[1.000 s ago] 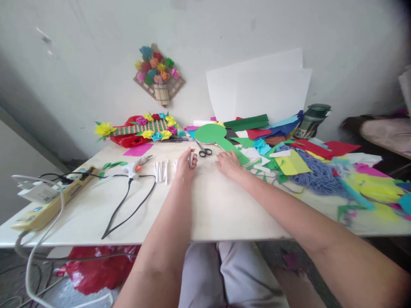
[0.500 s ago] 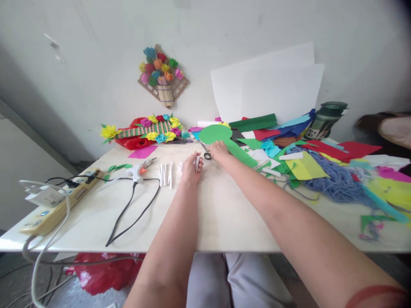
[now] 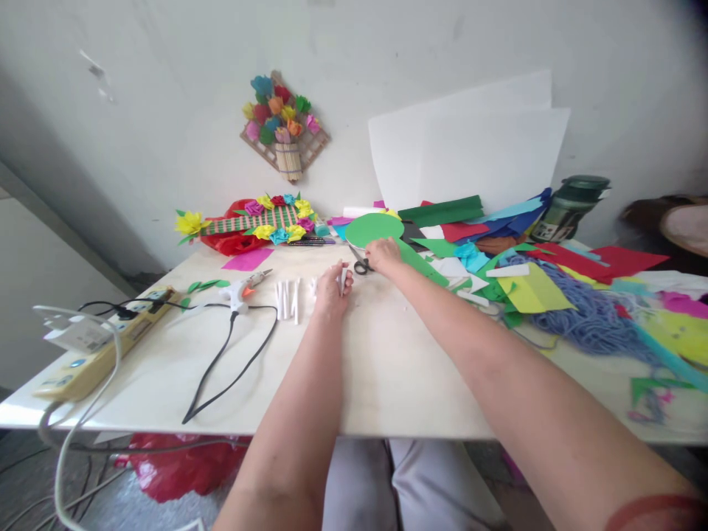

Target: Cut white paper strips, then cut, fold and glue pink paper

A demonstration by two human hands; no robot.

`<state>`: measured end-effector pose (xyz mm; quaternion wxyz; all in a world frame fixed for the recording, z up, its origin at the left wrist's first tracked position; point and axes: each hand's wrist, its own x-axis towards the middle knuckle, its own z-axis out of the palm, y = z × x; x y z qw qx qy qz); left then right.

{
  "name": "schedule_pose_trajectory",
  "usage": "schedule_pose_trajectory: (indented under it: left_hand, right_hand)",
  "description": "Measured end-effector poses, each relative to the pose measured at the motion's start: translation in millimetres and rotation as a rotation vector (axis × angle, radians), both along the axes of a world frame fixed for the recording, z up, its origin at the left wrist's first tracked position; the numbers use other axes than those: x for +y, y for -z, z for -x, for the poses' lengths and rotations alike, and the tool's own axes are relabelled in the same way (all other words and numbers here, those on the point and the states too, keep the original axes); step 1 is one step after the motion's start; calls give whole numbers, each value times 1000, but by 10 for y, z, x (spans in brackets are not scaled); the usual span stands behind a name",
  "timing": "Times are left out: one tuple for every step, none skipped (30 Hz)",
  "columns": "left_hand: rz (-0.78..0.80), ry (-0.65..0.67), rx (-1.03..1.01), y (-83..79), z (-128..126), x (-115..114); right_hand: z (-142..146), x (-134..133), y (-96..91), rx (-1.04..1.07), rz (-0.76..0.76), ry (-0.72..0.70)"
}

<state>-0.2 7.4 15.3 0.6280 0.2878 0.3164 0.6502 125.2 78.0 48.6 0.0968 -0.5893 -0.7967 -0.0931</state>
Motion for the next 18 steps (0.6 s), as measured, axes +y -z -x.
schedule_pose_trajectory:
  left_hand:
    - [2, 2, -1, 1, 1, 2]
    - [5, 3, -2, 3, 1, 6]
    - [7, 3, -3, 6, 3, 11]
    - [7, 4, -3, 10, 5, 17]
    - [2, 4, -4, 15, 7, 23]
    - [-5, 6, -6, 21, 10, 28]
    - [-13, 10, -7, 26, 12, 33]
    - [-19, 15, -7, 31, 14, 36]
    - [-22, 18, -5, 34, 15, 38]
    - [-22, 18, -2, 36, 15, 38]
    - [-19, 16, 2, 36, 14, 37]
    - [-15, 14, 7, 35, 13, 35]
    - [-10, 10, 13, 33, 10, 33]
    - [-8, 7, 18, 32, 8, 31]
    - [-8, 5, 23, 31, 6, 30]
    - [-9, 5, 29, 30, 5, 29]
    - [-10, 3, 34, 31, 4, 29]
    - [-12, 1, 38, 32, 4, 30]
  right_hand:
    - [-84, -23, -51, 7, 24, -5]
    - [-178, -48, -111, 4, 61, -33]
    - [-276, -75, -175, -13, 131, -81]
    - [-372, -104, -241, -42, 257, -113]
    - [-458, -134, -303, -71, 395, -123]
    - [-529, -166, -356, -101, 510, -126]
    - [-581, -197, -397, -117, 552, -111]
    - [-611, -226, -420, -128, 561, -90]
    - [-621, -250, -424, -133, 541, -66]
    - [-612, -269, -408, -131, 496, -42]
    - [-589, -280, -372, -125, 441, -24]
    - [-555, -284, -319, -115, 382, -8]
    - [-517, -281, -254, -96, 313, -14]
    - [-476, -272, -182, -76, 241, -11]
    - [-437, -260, -108, -62, 178, -20]
    - [-402, -246, -37, -57, 114, -51]
    - [-370, -231, 26, -69, 81, -70]
    - [-343, -216, 79, -88, 59, -100]
